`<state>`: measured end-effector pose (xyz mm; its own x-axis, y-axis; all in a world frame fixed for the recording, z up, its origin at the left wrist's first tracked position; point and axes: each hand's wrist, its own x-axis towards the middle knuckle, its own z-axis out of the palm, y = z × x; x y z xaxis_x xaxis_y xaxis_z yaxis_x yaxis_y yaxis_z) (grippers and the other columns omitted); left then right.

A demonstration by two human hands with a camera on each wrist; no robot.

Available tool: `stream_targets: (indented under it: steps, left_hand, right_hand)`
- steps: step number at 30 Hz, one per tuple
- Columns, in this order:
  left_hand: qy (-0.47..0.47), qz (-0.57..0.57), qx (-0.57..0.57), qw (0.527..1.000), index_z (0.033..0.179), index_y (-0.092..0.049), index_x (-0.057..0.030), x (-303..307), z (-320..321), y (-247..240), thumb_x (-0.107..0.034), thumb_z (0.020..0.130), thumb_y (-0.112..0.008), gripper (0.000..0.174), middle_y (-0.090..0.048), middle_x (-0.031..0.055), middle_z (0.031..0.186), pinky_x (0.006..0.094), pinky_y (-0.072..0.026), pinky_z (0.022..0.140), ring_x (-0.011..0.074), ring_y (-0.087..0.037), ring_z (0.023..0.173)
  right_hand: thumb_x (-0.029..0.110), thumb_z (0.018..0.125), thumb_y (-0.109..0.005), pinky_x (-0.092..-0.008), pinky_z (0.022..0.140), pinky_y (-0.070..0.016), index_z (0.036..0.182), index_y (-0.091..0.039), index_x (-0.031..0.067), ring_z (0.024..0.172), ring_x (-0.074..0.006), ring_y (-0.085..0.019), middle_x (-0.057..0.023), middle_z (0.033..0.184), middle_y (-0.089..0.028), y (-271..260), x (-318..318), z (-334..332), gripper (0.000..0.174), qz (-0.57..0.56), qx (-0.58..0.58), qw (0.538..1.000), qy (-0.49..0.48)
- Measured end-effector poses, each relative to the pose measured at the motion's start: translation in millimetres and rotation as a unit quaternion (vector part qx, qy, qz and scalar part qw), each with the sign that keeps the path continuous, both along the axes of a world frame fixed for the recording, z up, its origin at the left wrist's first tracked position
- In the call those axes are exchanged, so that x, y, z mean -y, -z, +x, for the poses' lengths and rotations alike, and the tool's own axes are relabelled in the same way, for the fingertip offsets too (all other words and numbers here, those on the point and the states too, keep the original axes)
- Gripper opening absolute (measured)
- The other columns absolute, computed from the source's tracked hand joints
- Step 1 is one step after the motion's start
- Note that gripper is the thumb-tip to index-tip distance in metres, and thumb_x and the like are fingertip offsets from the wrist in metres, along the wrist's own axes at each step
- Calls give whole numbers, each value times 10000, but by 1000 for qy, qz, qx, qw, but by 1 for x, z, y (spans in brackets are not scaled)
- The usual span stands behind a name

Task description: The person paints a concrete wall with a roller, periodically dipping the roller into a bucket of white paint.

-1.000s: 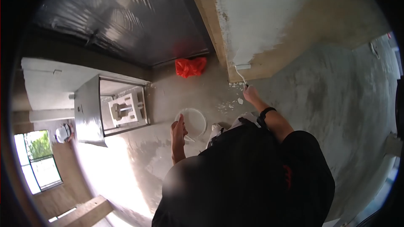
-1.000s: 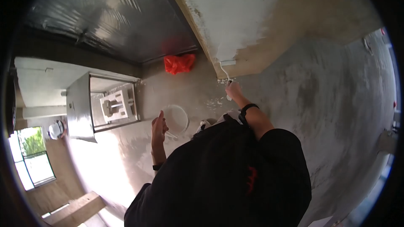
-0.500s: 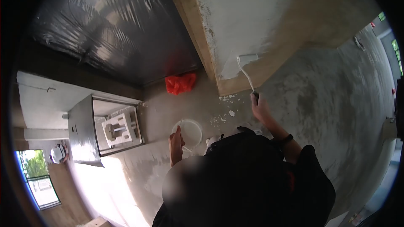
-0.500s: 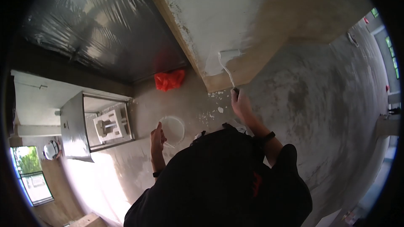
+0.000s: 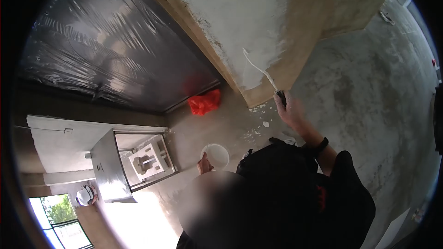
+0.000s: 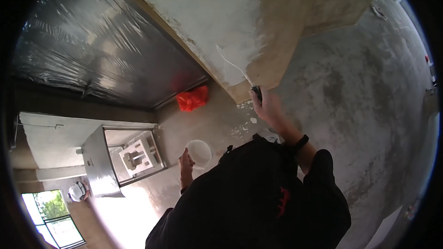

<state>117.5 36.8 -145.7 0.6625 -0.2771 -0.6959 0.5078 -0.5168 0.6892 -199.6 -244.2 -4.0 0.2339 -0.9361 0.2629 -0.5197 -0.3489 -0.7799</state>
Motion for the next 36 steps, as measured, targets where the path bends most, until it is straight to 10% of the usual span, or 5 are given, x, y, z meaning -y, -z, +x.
stream_targets:
  steps: [12,26,36]
  left_hand:
    - [30,105,1,994,592,-435,-96,-101,18,106,-420,879,-577,457,-374,6,469,314,-379,359,151,-384,356]
    - [-132,124,-34,983,602,-432,-100,-177,10,80,-488,922,-448,503,-375,3,477,304,-327,372,151,-379,376]
    - [-170,196,-9,966,606,-436,-91,-269,-19,79,-487,930,-427,512,-385,4,479,289,-310,381,142,-383,385]
  right_hand:
    - [299,911,-528,-405,557,-424,928,-531,10,632,-353,-571,-188,700,-566,54,17,35,289,92,101,989,-60]
    - [273,945,-454,-409,540,-401,917,-518,5,557,-329,-528,-158,639,-531,35,24,88,277,92,158,979,-92]
    - [222,972,-416,-320,531,-347,805,-493,23,584,-134,-407,-37,657,-453,164,23,98,271,132,238,951,-145]
